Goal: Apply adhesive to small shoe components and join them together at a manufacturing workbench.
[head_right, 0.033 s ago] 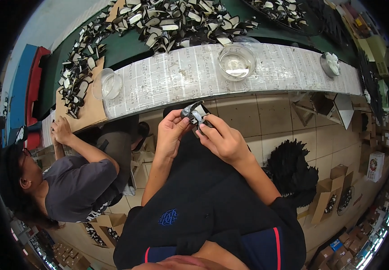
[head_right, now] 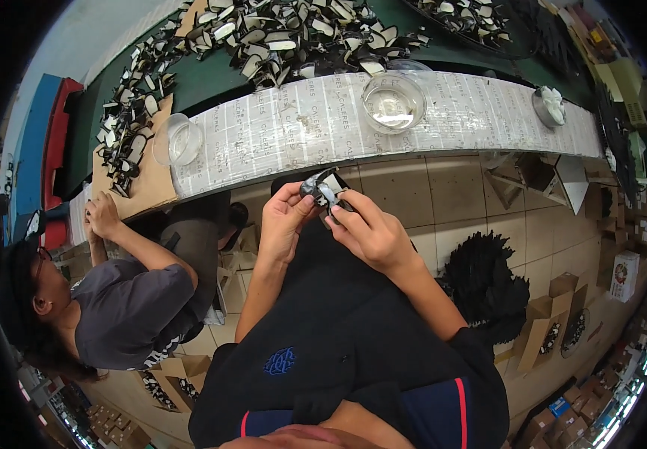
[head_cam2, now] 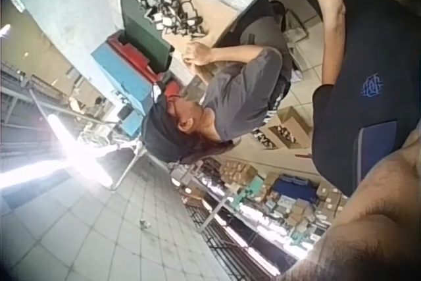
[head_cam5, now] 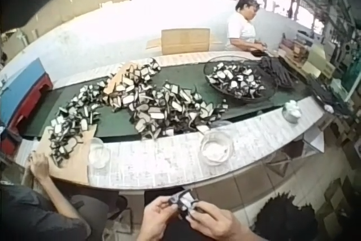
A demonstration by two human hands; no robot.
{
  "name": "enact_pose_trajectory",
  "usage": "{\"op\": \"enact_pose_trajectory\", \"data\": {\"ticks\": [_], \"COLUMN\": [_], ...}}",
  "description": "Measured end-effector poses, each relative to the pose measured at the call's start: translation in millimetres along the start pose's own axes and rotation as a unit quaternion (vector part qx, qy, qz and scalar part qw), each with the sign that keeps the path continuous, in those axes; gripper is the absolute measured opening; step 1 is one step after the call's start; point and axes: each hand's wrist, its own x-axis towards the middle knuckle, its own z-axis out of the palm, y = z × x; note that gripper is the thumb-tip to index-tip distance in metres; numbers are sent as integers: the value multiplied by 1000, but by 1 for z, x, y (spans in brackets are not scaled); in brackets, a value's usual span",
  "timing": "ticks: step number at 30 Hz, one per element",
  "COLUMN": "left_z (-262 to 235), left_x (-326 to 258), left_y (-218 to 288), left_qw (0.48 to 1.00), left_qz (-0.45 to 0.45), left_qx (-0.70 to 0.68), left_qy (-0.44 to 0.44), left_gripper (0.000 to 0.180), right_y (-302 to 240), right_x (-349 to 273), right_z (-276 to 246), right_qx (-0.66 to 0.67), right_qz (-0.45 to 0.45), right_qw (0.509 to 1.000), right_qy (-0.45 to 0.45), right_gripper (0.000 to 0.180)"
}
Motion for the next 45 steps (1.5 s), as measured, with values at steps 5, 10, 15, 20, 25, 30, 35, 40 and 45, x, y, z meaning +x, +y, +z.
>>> {"op": "enact_pose_trajectory", "data": {"ticks": [5, 10, 15, 20, 25, 30, 35, 40, 45], "left_z": [-1, -4, -5, -6, -4, -1, 2, 2, 2], "left_x": [0, -1, 1, 1, -2, -3, -4, -4, -3], "left_y": [-1, -3, -4, -5, -3, -2, 0, -1, -3], "left_qw": [1000, 1000, 1000, 1000, 1000, 1000, 1000, 999, 998], "left_qz": [-8, -17, -12, -9, 0, 11, 21, 36, 39], "left_qx": [-6, 0, -2, 6, 24, 11, 23, 29, 45], "left_qy": [2, -1, -2, 6, 0, -2, -6, -9, -8], "left_gripper": [25, 25, 25, 25, 25, 27, 27, 26, 25], "right_y": [2, 5, -2, -6, 5, 3, 2, 8, 10], "right_x": [-1, -2, -2, 0, 7, 9, 8, 9, 9], "right_z": [2, -2, -10, -22, -17, -16, -15, -10, -10], "right_qx": [52, 121, 179, 199, 56, 67, 72, 46, 8], "right_qz": [33, 83, 132, 156, 64, 54, 75, 70, 79], "right_qw": [998, 988, 974, 965, 996, 996, 994, 996, 997], "right_qy": [11, 41, 51, 66, 39, 9, -36, -11, 16], "right_gripper": [31, 23, 22, 24, 24, 26, 25, 26, 24]}}
